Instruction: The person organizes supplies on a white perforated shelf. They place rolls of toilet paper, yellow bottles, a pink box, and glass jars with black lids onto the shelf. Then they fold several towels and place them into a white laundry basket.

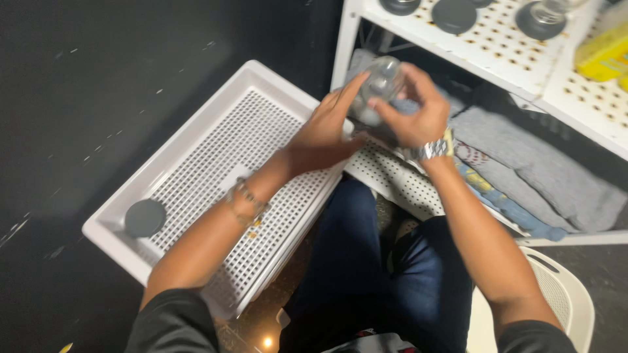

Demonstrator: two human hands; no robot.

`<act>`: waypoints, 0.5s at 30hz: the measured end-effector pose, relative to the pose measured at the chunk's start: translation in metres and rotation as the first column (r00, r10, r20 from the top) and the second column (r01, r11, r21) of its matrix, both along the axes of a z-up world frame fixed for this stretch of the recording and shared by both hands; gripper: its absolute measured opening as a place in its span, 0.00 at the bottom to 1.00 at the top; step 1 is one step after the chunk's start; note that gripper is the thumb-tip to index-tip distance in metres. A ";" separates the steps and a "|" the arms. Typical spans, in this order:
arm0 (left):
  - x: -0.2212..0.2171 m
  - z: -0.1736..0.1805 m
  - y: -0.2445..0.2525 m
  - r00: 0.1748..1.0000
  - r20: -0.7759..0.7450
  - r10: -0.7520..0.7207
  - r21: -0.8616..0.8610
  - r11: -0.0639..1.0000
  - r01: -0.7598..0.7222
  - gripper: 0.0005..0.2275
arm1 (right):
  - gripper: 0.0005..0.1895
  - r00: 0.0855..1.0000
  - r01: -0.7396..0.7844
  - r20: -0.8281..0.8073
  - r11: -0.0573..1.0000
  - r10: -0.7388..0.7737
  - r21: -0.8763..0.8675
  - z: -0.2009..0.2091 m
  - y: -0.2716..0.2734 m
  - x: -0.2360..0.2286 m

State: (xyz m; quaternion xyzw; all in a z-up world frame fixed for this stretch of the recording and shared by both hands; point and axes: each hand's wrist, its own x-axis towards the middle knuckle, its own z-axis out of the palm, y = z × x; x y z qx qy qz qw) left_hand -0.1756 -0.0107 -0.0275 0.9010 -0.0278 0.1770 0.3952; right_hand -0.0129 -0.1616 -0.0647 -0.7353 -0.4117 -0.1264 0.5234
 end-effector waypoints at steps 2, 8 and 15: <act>0.047 0.014 -0.009 0.994 0.014 -0.105 -0.078 0.991 0.105 0.38 | 0.34 0.997 0.075 0.020 0.997 -0.075 0.007 0.018 -0.009 0.034; 0.161 0.021 -0.033 0.985 0.167 -0.029 -0.085 0.995 0.044 0.45 | 0.34 0.954 0.181 0.221 0.976 -0.204 0.117 0.046 -0.015 0.125; 0.210 0.032 -0.042 0.994 0.078 0.079 -0.058 0.996 -0.075 0.46 | 0.35 0.933 0.313 0.179 0.949 -0.313 0.026 0.057 -0.005 0.160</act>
